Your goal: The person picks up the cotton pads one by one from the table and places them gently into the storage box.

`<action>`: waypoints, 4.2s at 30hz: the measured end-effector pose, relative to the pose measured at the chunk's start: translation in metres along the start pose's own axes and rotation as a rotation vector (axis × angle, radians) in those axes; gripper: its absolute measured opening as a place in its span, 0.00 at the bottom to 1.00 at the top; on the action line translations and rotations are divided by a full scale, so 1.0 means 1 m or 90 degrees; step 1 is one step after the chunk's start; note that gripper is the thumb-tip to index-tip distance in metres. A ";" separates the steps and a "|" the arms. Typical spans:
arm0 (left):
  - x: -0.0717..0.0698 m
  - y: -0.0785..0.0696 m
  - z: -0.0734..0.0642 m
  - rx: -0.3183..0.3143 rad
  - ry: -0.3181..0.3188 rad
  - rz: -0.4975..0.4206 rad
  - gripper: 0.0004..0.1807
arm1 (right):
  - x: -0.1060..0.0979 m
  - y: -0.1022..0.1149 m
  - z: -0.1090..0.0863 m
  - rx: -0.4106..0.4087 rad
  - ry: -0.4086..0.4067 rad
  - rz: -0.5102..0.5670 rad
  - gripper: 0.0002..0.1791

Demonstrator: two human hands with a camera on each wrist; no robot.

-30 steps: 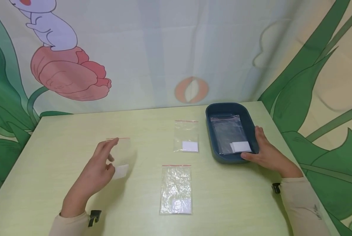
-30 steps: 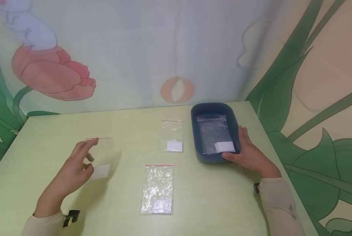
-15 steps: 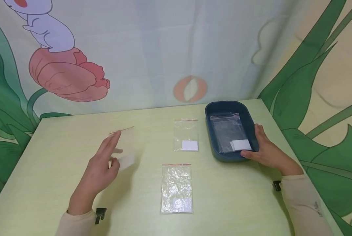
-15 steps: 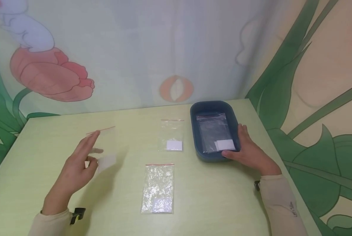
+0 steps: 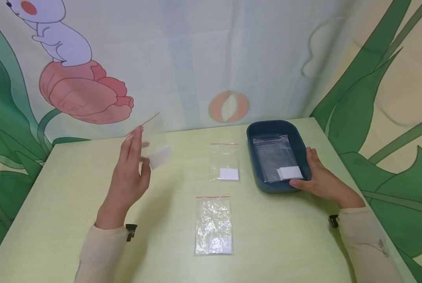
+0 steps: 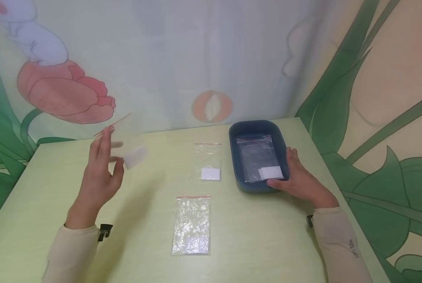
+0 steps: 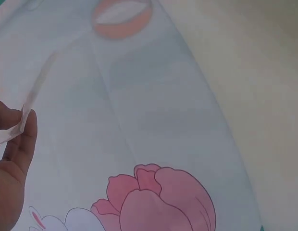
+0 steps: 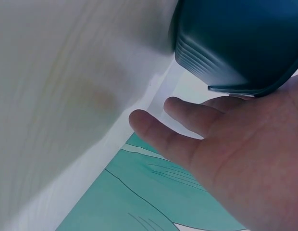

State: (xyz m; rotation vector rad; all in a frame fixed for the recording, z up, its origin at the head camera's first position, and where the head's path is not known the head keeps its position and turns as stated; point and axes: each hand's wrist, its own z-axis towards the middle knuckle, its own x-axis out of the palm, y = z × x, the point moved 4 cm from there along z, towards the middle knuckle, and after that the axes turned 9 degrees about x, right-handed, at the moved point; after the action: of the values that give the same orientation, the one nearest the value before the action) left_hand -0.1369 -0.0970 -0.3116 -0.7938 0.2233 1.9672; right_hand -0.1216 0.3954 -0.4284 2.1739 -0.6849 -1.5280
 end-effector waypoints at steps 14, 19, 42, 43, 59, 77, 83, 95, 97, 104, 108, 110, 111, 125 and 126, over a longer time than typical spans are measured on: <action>0.047 -0.010 0.033 -0.230 0.052 -0.414 0.59 | -0.004 -0.003 0.006 -0.016 -0.011 0.004 0.70; 0.078 -0.013 0.042 -0.298 0.103 -0.525 0.59 | 0.000 -0.002 0.007 -0.042 -0.002 0.022 0.70; 0.216 -0.025 0.086 -0.390 0.271 -0.683 0.59 | 0.004 0.002 -0.001 -0.014 -0.028 -0.039 0.73; 0.222 -0.026 0.086 -0.392 0.277 -0.686 0.59 | 0.004 0.002 -0.001 -0.011 -0.027 -0.041 0.73; 0.291 -0.052 0.107 -0.339 0.400 -0.512 0.56 | 0.002 0.008 -0.007 -0.020 -0.033 -0.050 0.70; 0.339 -0.088 0.108 -0.253 0.457 -0.422 0.50 | 0.005 0.002 -0.002 -0.016 -0.025 -0.036 0.71; 0.340 -0.094 0.108 -0.213 0.489 -0.362 0.50 | 0.005 0.001 -0.002 -0.015 -0.027 -0.037 0.70; 0.340 -0.101 0.104 -0.189 0.529 -0.313 0.53 | 0.003 0.006 -0.005 -0.018 -0.024 -0.032 0.69; 0.339 -0.102 0.104 -0.190 0.532 -0.315 0.53 | 0.003 0.006 -0.006 -0.019 -0.024 -0.032 0.69; 0.338 -0.102 0.102 -0.197 0.539 -0.317 0.53 | 0.005 0.005 -0.005 -0.013 -0.020 -0.033 0.69; 0.335 -0.103 0.102 -0.211 0.560 -0.263 0.54 | 0.005 0.003 -0.004 -0.009 -0.016 -0.031 0.69; 0.331 -0.102 0.103 -0.225 0.566 -0.224 0.55 | 0.005 0.003 -0.004 -0.008 -0.015 -0.030 0.69; 0.330 -0.102 0.104 -0.236 0.569 -0.206 0.55 | 0.004 0.003 -0.004 -0.007 -0.014 -0.029 0.69; 0.322 -0.106 0.106 -0.301 0.586 -0.194 0.52 | 0.004 0.005 -0.005 -0.005 -0.014 -0.031 0.69; 0.322 -0.106 0.106 -0.298 0.590 -0.187 0.52 | 0.004 0.005 -0.005 -0.005 -0.013 -0.030 0.69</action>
State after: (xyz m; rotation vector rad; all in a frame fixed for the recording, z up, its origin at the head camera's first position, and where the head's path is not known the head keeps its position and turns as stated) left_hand -0.1969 0.2387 -0.4098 -1.9006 0.1667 1.2619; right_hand -0.1164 0.3894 -0.4267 2.1858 -0.6376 -1.5765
